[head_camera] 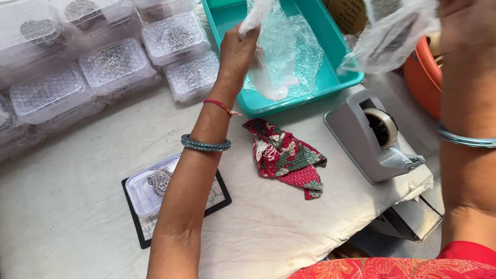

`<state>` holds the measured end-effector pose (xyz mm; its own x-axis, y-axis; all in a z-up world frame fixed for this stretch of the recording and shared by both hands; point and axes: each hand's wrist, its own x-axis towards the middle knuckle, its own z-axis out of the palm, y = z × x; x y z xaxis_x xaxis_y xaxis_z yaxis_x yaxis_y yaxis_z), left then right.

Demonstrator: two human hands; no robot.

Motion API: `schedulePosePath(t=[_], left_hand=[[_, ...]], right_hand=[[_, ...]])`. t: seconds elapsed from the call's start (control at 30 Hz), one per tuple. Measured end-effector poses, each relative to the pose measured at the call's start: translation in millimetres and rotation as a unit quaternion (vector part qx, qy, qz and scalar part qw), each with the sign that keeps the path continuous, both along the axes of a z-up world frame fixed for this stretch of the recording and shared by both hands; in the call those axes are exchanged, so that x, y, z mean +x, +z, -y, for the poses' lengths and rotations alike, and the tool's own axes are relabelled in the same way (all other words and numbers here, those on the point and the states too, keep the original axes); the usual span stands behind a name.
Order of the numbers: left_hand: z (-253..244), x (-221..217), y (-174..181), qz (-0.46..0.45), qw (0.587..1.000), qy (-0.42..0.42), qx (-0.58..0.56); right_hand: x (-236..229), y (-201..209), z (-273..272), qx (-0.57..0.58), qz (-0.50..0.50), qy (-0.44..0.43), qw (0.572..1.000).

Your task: The person wipes a clear plastic container with a cloth, places a wooden block inside, and closes the lid. They then wrap the container in bubble wrap and secure it with tape.

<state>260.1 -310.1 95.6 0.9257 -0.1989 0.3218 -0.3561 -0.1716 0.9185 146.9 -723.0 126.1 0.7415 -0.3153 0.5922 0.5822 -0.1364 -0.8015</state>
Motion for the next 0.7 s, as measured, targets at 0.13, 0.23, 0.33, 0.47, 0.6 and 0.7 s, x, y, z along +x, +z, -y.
schedulePosePath(t=[0.13, 0.23, 0.33, 0.47, 0.6, 0.7], left_hand=[[-56.8, -54.3, 24.0, -0.156, 0.971, -0.104, -0.147], [-110.6, -93.3, 19.2, -0.202, 0.95, -0.15, -0.184], [-162.0, -128.8, 4.8, -0.215, 0.922, -0.216, -0.239], [-213.0, -171.2, -10.3, -0.242, 0.907, -0.216, -0.267], [-240.4, -197.8, -23.0, -0.25, 0.886, -0.228, -0.318], [-258.2, -217.8, -27.3, -0.258, 0.919, -0.145, -0.259]], right_hand=[[56.0, -16.0, -66.4, -0.024, 0.023, 0.02, 0.999], [75.1, -24.7, -147.3, -0.362, -0.187, 0.014, 0.913], [68.3, -29.5, -203.1, -0.579, -0.166, 0.044, 0.797], [3.3, -0.9, -306.8, -0.418, -0.202, 0.116, 0.878], [-39.0, -19.7, -397.0, -0.271, -0.249, 0.316, 0.875], [-28.8, -65.4, -422.3, -0.133, -0.201, 0.405, 0.882]])
